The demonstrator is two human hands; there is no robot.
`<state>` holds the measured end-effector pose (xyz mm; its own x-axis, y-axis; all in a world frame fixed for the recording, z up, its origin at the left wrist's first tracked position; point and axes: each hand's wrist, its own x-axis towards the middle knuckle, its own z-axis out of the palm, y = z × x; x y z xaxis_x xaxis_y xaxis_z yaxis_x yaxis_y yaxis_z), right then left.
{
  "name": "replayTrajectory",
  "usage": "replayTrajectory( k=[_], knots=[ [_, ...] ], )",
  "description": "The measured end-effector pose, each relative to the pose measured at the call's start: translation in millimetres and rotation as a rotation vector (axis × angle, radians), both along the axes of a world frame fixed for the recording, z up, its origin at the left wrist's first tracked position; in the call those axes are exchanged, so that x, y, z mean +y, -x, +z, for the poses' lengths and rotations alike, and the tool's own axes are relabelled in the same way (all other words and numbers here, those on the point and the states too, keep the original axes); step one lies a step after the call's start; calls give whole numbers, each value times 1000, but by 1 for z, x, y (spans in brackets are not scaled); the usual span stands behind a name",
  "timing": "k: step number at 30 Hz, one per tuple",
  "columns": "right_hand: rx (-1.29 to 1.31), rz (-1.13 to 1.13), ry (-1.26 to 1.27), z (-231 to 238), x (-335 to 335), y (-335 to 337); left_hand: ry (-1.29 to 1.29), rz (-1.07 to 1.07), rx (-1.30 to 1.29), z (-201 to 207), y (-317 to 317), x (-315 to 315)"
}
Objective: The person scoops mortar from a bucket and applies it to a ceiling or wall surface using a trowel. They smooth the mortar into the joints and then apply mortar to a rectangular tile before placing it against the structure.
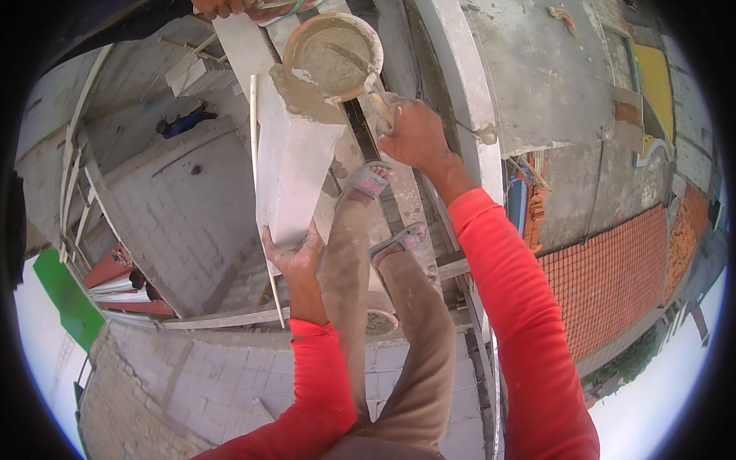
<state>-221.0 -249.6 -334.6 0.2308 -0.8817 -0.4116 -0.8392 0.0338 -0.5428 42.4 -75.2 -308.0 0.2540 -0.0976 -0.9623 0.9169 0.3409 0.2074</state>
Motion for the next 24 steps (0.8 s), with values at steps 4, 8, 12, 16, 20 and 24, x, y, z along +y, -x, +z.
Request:
replayTrajectory(
  k=[4,8,12,16,20,24],
  knots=[
    [258,120,-46,-22,-61,-15,-100,-145,-169,22,-28,17],
    [366,192,-61,-70,-111,-46,-159,-215,-335,34,-42,35],
    [344,148,-120,-146,-123,-88,-157,-310,-413,33,-48,51],
    [91,-43,-384,-174,-119,-65,-192,-413,-440,29,-47,62],
    [-202,-171,-609,-127,-103,4,-79,-597,-368,31,-45,63],
    [-298,-102,-523,-36,-80,61,53,-767,-334,41,-34,52]
  ],
)
